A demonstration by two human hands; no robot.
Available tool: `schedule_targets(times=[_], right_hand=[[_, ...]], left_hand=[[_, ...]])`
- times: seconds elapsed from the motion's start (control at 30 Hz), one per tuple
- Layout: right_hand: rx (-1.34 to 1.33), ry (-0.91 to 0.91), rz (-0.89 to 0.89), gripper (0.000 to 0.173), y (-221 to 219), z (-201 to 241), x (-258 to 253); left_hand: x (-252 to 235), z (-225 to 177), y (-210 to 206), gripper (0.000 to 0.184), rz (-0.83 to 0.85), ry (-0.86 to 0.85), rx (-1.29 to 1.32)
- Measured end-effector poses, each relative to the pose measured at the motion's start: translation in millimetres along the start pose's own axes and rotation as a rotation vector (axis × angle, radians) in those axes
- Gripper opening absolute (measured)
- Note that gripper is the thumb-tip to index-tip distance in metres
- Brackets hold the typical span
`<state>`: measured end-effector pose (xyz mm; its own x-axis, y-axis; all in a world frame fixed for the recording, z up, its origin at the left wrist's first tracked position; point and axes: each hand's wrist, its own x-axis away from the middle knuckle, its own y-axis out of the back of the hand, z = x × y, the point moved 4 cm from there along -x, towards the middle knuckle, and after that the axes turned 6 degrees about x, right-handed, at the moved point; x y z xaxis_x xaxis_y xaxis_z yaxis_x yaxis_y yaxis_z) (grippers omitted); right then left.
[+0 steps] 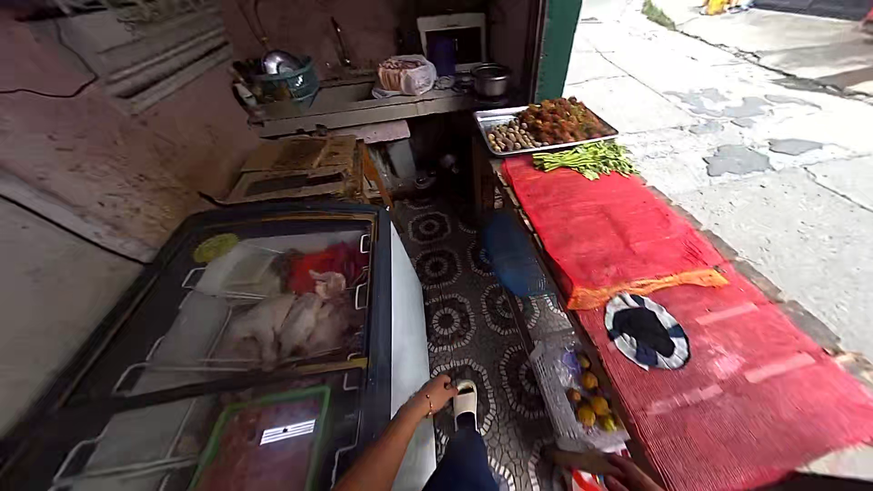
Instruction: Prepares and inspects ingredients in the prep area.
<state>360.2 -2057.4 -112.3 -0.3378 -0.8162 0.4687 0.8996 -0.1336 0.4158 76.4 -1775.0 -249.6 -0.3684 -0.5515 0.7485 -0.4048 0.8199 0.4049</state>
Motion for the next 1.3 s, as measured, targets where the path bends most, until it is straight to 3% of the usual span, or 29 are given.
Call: schedule_targets(times=[0.17,0.3,0.47,0.6,0.73,0.83,0.9,1.03,1.2,1.3], right_hand=[[0.048,0.261,0.180,0.042,-33.8,139.4,-138.2],[0.150,0.328,0.381,0.045,-76.0,232.8,-248.5],[0.315,0.308,0.395,0.046,-78.3,322.5,-366.6],[0.365,0.264,0.327,0.050,-42.2,376.0,-466.2],[0.381,0.249,0.183,0.054,-1.9,429.2,-581.4],[0.239,0.308,0.221,0.050,6.3,486.2,-682.2],[0.235,0.343,0.276,0.047,-9.7,539.0,-749.2],[0.468,0.559,0.510,0.048,-88.2,668.6,-855.6],[0.709,0.882,0.935,0.050,-215.9,803.0,-914.3],[0.777,0.929,1.091,0.053,-266.1,845.0,-948.0]], left_hand=[[30.8,28.2,129.6,0.060,-0.182,0.061,0.398],[-10.3,30.7,210.9,0.061,-0.200,0.101,0.406],[-97.6,-67.0,294.1,0.062,-0.093,-0.108,0.183],[-166.1,-142.8,352.5,0.062,0.092,-0.238,0.163],[-244.2,-162.4,417.4,0.062,0.039,-0.170,0.087],[-293.5,-153.8,476.7,0.060,-0.014,-0.079,0.105],[-297.5,-144.2,528.1,0.059,-0.115,0.017,0.193],[-272.4,-116.5,625.6,0.062,-0.546,0.119,0.584],[-237.9,-69.4,694.5,0.054,-1.012,0.233,0.991],[-256.6,-39.0,744.5,0.054,-1.275,0.300,0.973]])
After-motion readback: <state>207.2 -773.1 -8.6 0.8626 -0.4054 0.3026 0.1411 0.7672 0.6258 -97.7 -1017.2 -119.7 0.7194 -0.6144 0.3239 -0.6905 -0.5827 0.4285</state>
